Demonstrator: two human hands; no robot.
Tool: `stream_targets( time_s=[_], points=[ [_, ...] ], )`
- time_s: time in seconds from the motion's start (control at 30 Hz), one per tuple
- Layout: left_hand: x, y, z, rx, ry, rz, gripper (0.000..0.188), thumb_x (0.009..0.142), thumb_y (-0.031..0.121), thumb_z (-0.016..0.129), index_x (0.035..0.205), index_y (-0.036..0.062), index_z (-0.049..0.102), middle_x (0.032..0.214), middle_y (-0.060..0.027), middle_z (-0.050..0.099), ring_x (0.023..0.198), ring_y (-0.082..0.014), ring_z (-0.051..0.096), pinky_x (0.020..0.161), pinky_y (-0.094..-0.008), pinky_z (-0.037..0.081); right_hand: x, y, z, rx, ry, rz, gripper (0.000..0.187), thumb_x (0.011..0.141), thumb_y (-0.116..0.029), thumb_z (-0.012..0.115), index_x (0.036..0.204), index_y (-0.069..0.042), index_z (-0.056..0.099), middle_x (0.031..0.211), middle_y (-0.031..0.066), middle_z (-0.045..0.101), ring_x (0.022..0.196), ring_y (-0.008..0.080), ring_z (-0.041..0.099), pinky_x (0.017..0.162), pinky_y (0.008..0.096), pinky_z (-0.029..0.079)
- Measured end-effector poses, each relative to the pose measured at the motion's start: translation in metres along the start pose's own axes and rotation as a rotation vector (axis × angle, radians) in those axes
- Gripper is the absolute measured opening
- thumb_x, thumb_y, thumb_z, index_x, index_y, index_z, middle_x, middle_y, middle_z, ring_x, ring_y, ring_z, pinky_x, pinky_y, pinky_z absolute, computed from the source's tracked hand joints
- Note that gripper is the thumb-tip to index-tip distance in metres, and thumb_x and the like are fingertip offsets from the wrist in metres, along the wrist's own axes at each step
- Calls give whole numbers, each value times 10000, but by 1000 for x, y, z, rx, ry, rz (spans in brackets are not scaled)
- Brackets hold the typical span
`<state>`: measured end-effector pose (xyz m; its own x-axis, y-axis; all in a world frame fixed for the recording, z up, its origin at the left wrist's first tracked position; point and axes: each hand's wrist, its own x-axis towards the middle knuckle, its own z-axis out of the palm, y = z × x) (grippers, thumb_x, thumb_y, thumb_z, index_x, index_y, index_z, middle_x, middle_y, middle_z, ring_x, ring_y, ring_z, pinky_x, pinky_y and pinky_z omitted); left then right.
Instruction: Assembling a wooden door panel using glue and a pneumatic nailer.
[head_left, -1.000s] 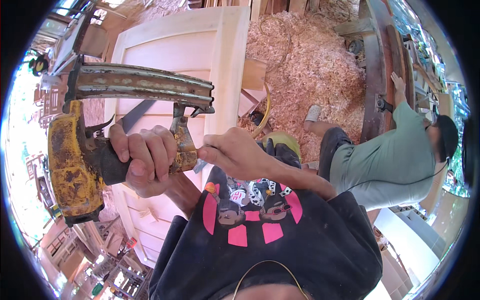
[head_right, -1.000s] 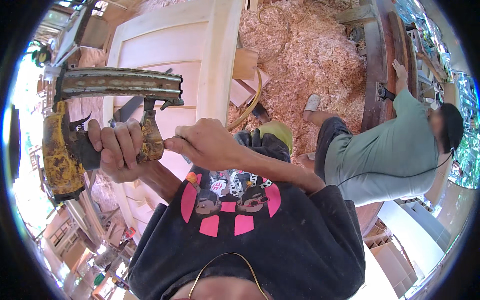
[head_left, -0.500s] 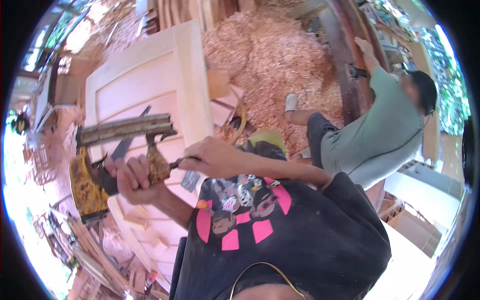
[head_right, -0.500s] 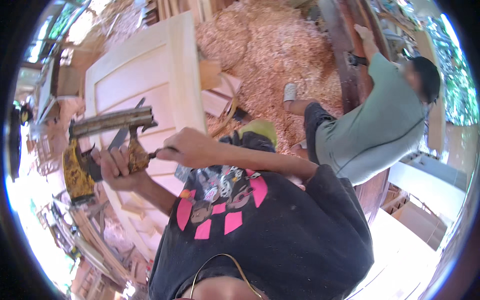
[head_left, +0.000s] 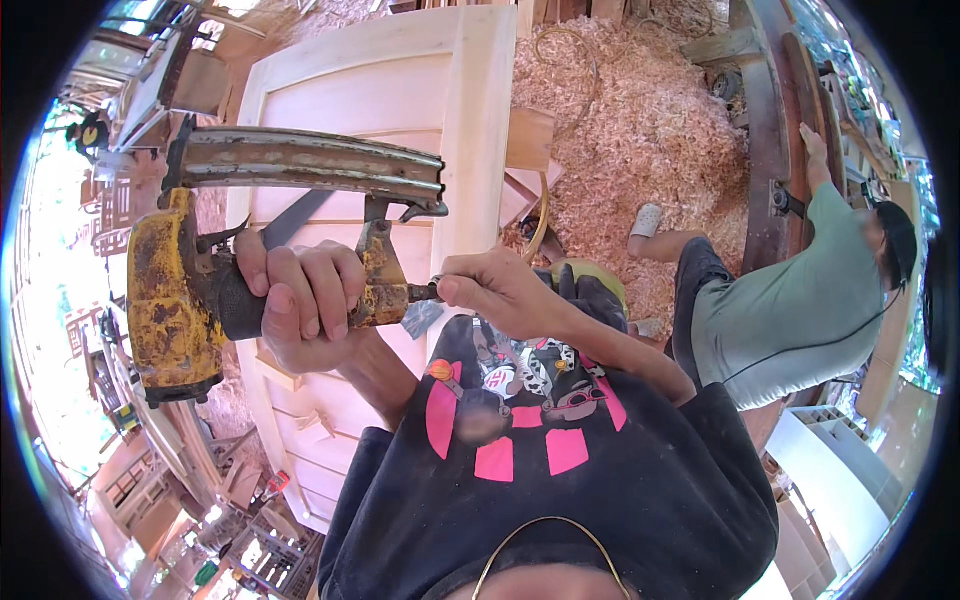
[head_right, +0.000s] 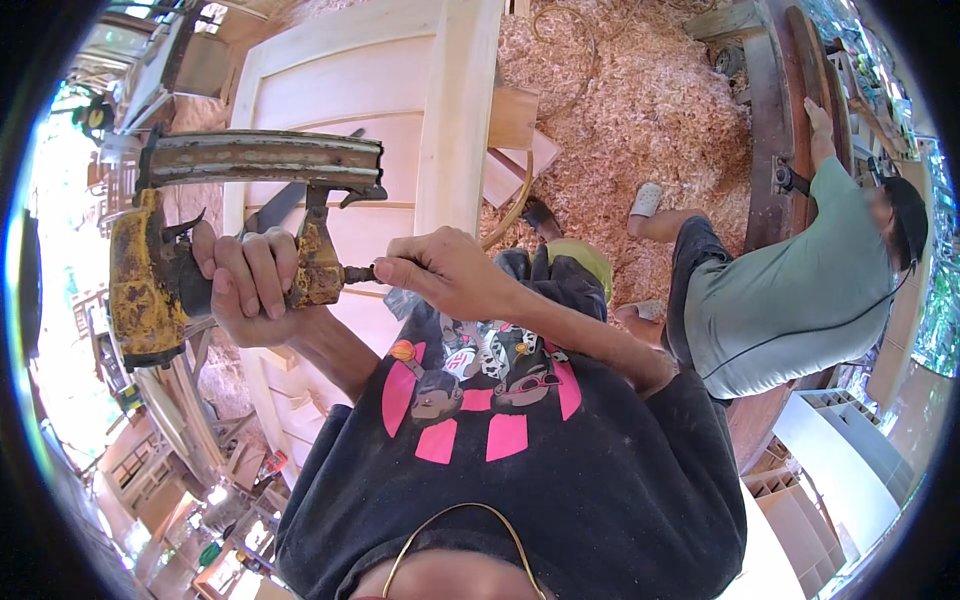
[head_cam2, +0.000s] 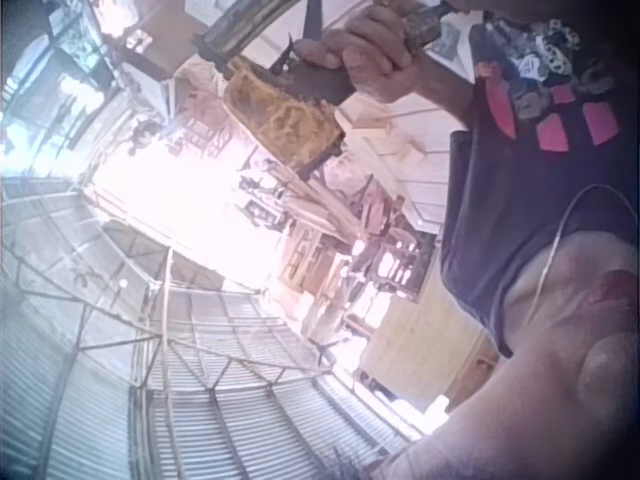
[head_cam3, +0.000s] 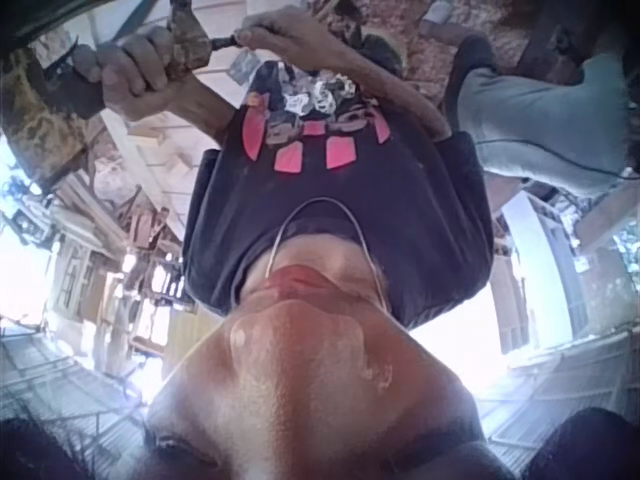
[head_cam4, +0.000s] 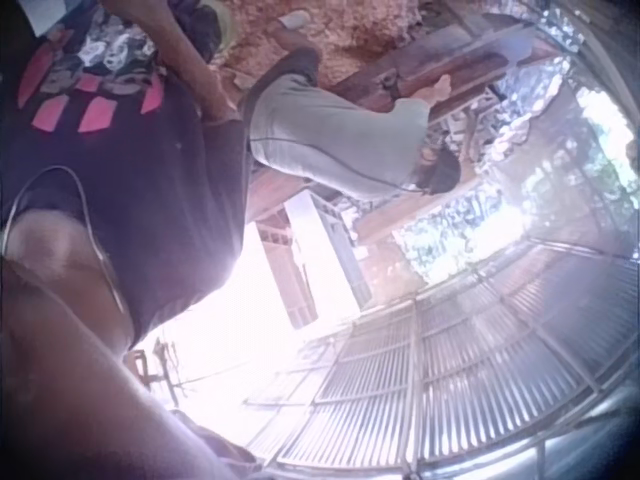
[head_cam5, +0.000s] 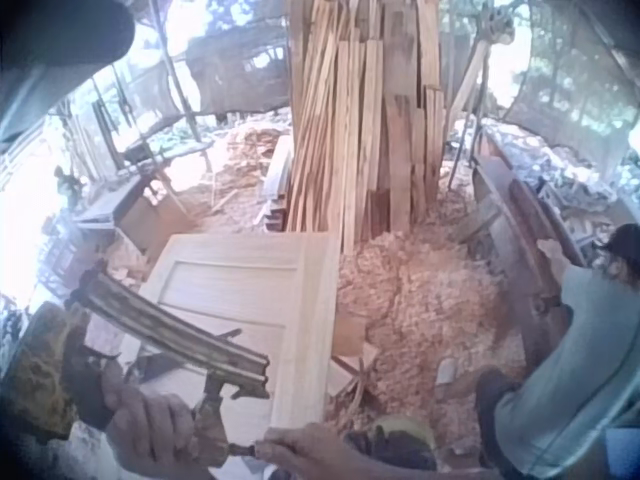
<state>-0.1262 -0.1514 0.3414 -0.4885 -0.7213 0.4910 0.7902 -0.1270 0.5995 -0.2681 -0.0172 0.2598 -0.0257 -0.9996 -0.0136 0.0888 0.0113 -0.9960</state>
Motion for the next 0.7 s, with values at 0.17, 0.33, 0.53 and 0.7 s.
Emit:
stream_targets(
  time_s=[0.17,0.33,0.53,0.7],
  points=[
    [3,-4,-2,-50,-9,-24,221,1000,31,553,1033,146,367,591,51,458,416,-77,474,463,-271,354,2,2,-3,-97,1,-50,473,1040,-442,586,835,-21,654,582,149,497,528,312,494,539,423,397],
    [6,-10,8,-7,-13,-57,194,993,34,562,1002,135,396,575,72,449,416,-38,446,489,-226,369,-1,-11,-1,-196,53,-87,410,1025,-391,604,823,-36,639,579,137,517,530,309,554,532,408,415],
    [3,-1,15,70,-96,18,291,989,49,641,1022,165,377,603,61,513,447,-83,535,477,-261,406,2,-28,-2,-356,95,-172,325,957,-341,712,834,-52,626,587,119,546,531,300,607,516,394,437],
    [11,5,10,60,-114,33,259,995,62,624,1013,156,383,584,63,511,443,-65,527,455,-240,398,8,-31,4,-474,97,-249,343,892,-382,782,885,-69,640,607,105,590,551,305,640,515,406,457]
  ],
)
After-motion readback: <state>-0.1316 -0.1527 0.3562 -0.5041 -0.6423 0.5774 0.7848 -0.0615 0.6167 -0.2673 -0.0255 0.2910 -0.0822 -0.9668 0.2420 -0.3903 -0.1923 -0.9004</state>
